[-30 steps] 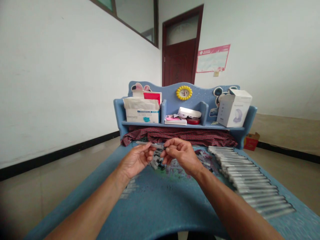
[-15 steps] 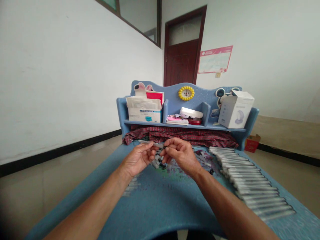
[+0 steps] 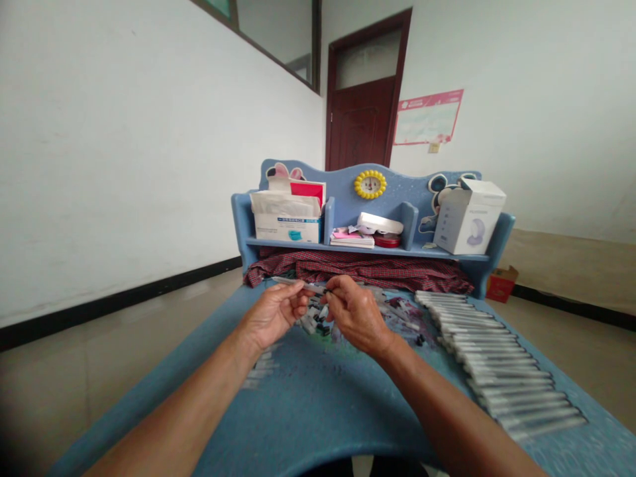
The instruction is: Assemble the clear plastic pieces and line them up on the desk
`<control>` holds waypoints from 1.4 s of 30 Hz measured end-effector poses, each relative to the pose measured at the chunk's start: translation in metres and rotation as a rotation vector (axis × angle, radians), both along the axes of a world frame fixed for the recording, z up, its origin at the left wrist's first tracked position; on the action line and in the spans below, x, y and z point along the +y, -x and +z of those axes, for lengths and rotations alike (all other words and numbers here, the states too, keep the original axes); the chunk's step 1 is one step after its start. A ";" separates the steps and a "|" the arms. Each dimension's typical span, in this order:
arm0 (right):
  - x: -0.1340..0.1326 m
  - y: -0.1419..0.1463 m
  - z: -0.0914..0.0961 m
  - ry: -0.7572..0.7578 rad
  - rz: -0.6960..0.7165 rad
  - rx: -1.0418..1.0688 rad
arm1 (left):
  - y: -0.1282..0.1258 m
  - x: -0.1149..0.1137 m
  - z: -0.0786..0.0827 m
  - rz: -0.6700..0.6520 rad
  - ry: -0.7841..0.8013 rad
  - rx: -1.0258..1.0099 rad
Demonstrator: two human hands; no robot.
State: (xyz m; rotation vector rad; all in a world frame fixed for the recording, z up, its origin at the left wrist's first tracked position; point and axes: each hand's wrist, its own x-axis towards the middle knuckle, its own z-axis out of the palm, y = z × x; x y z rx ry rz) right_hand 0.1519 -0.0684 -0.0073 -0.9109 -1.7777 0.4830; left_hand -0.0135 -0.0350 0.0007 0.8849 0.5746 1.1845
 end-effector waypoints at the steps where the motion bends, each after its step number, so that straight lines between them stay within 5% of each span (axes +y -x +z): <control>1: 0.001 0.000 -0.001 -0.011 -0.014 -0.024 | 0.000 0.000 0.000 0.009 -0.005 0.007; 18: 0.011 -0.006 -0.007 -0.100 -0.146 -0.156 | -0.003 0.004 -0.005 0.074 -0.023 0.114; 32: 0.016 -0.004 -0.029 0.231 0.052 0.094 | -0.008 0.002 -0.008 0.099 -0.013 0.221; 42: 0.024 -0.011 -0.035 0.070 -0.017 -0.066 | -0.006 0.006 -0.010 0.118 0.011 0.247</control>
